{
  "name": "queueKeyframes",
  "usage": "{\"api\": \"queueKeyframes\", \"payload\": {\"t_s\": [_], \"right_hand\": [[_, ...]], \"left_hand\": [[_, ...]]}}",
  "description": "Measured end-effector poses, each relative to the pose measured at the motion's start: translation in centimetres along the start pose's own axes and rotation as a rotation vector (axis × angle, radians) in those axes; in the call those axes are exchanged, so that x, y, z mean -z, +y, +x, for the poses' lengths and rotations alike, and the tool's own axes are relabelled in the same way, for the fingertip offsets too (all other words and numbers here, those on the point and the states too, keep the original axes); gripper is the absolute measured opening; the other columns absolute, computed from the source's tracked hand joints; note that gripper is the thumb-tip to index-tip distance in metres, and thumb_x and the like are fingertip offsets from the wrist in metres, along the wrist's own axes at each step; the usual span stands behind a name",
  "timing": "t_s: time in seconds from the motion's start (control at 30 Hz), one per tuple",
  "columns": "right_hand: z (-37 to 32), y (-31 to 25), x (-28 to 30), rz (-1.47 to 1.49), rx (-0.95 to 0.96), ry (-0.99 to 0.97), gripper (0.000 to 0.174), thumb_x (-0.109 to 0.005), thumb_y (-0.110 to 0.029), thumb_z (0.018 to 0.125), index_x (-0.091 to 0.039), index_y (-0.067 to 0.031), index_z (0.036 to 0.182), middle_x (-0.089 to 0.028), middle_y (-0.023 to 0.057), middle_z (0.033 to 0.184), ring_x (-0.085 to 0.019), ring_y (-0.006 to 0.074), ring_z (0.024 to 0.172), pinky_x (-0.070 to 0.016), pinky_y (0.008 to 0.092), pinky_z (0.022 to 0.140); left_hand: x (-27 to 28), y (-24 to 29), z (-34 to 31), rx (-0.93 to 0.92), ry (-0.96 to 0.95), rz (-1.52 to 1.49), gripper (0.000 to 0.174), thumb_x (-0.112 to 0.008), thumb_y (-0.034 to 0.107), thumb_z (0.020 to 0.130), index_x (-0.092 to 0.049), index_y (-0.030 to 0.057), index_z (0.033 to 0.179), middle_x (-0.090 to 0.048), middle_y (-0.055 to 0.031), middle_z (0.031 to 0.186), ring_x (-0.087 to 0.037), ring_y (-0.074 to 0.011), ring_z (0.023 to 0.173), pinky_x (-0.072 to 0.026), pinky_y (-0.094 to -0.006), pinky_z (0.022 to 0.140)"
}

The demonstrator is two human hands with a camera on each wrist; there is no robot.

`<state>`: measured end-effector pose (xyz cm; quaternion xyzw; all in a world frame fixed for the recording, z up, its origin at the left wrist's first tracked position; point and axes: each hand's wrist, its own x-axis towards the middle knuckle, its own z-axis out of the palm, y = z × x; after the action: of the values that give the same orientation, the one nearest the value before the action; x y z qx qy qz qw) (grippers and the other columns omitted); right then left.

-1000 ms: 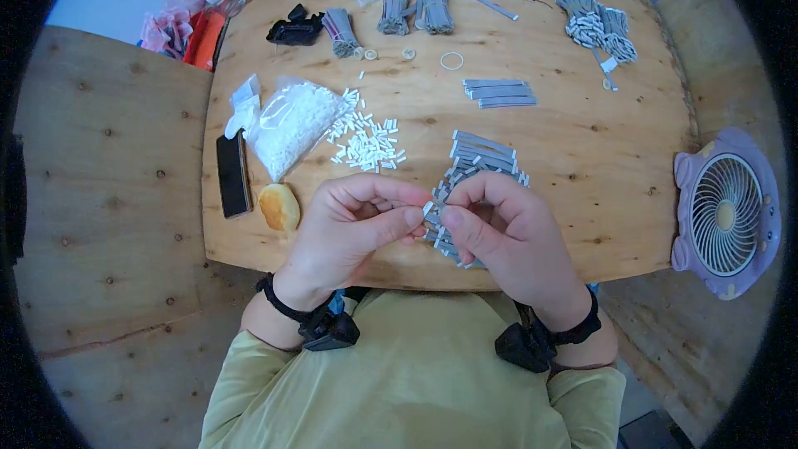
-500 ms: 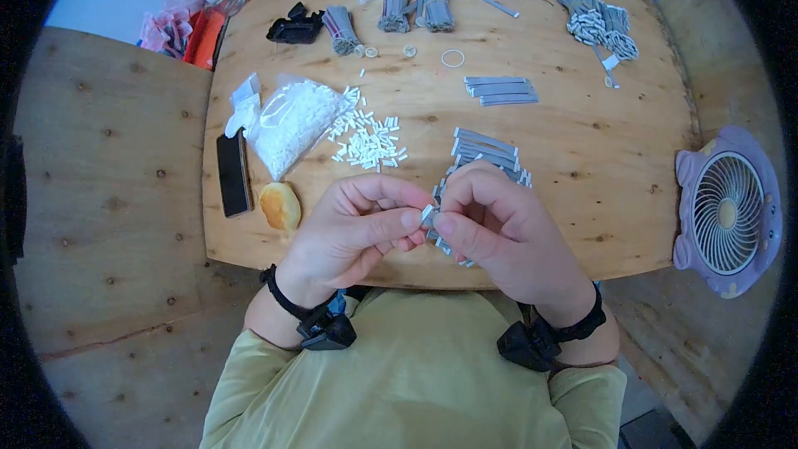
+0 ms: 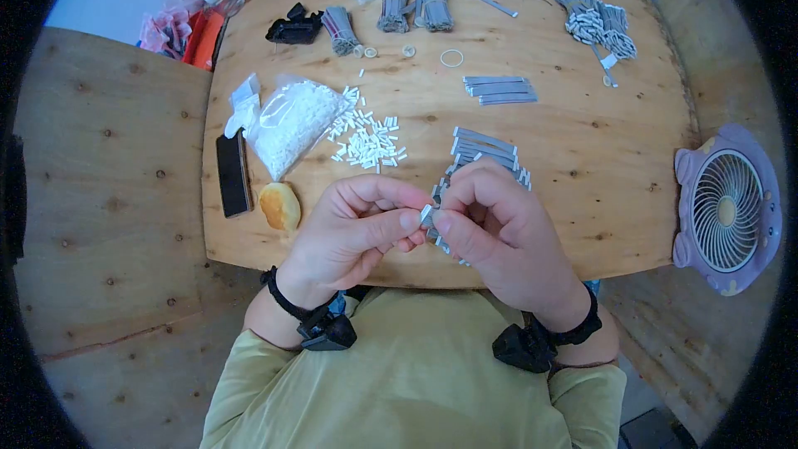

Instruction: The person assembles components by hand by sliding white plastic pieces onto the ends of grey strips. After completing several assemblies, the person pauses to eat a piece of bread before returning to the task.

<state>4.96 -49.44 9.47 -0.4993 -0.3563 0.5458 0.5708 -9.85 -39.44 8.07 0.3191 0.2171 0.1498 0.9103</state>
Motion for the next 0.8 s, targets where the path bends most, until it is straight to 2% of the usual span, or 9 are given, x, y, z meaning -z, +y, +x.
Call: {"api": "queueKeyframes", "payload": {"t_s": [0.27,0.47,0.8], "right_hand": [[0.05,0.0,0.23,0.016,-0.005,-0.018,0.009,-0.055,-0.005,0.08,-0.047,-0.0032,0.077,-0.042,0.0008,0.083,-0.042,0.0048,0.067,-0.0366,0.0182,0.056],[0.06,0.18,0.25,0.037,-0.04,-0.004,0.008,-0.055,-0.006,0.081,-0.048,-0.003,0.078,-0.042,0.0004,0.083,-0.043,0.004,0.064,-0.0369,0.0178,0.055],[0.04,0.52,0.39,-0.009,0.009,-0.021,0.009,-0.055,-0.007,0.082,-0.05,-0.0017,0.077,-0.042,0.0004,0.082,-0.044,0.004,0.064,-0.0372,0.0174,0.055]], "left_hand": [[-0.22,-0.03,-0.06,-0.004,0.012,0.023,0.016,-0.057,0.0,0.078,-0.058,-0.0038,0.093,-0.061,-0.0101,0.082,-0.058,-0.0116,0.071,-0.0477,-0.0207,0.063],[-0.1,-0.18,0.05,-0.073,0.027,0.125,0.017,-0.057,-0.002,0.077,-0.058,-0.0034,0.093,-0.062,-0.0101,0.081,-0.059,-0.0116,0.07,-0.0481,-0.021,0.063],[-0.01,-0.04,-0.01,-0.069,0.017,0.199,0.014,-0.059,-0.003,0.075,-0.06,-0.0028,0.09,-0.062,-0.0106,0.081,-0.058,-0.0114,0.068,-0.0483,-0.0219,0.063]]}}
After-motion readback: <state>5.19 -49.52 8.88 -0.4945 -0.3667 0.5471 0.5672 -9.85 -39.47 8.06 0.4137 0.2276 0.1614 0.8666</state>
